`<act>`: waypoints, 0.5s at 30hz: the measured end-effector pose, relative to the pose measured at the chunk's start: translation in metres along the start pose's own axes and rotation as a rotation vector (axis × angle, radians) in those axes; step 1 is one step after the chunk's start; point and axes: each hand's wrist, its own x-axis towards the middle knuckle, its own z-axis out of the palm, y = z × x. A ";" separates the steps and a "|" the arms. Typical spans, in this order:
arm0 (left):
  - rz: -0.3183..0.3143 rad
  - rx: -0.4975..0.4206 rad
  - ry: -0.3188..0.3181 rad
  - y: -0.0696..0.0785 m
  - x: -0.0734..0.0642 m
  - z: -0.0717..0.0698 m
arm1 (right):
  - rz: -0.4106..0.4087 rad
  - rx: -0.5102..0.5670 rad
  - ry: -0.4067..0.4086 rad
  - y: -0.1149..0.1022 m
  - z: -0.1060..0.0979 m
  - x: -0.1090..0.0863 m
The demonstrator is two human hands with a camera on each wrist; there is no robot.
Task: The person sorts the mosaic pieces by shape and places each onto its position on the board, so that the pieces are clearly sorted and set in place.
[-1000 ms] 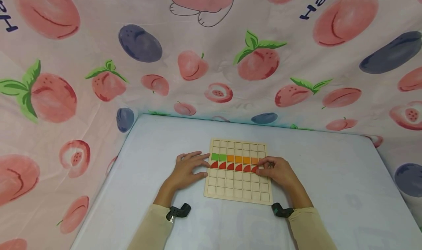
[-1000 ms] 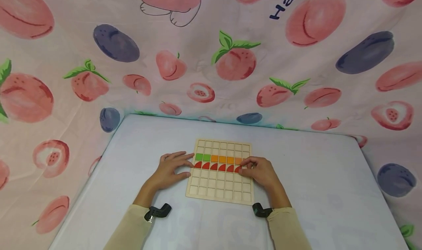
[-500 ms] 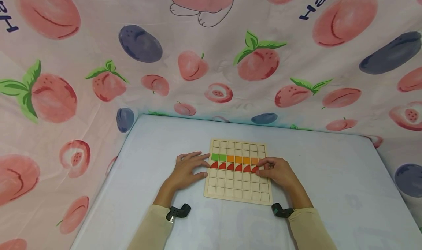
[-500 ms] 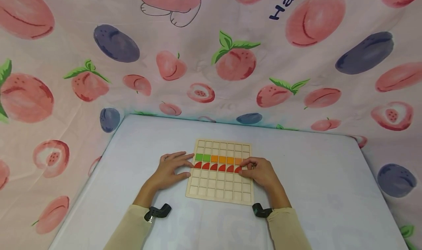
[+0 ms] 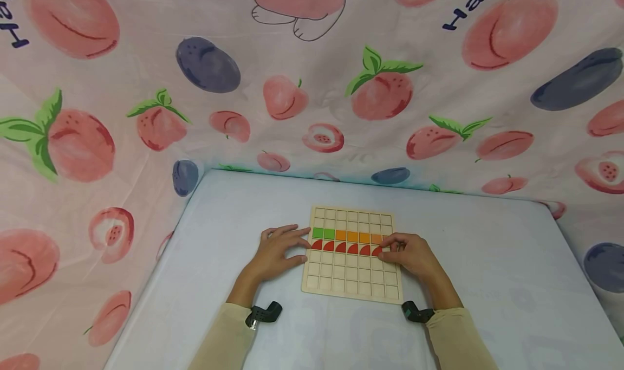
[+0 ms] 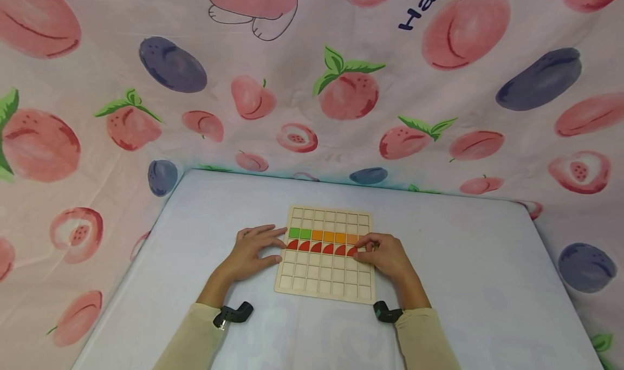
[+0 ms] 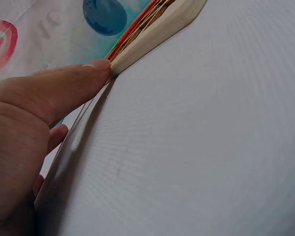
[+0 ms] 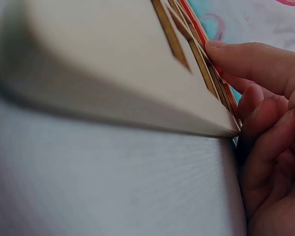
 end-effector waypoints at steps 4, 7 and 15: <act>-0.003 0.000 -0.001 0.000 0.000 0.000 | 0.003 -0.003 -0.002 0.000 0.000 0.000; 0.002 -0.007 0.002 0.001 0.000 0.000 | -0.003 -0.004 -0.008 0.001 -0.001 -0.001; 0.011 -0.027 0.015 0.002 0.001 0.001 | -0.016 0.126 0.010 0.007 -0.012 -0.010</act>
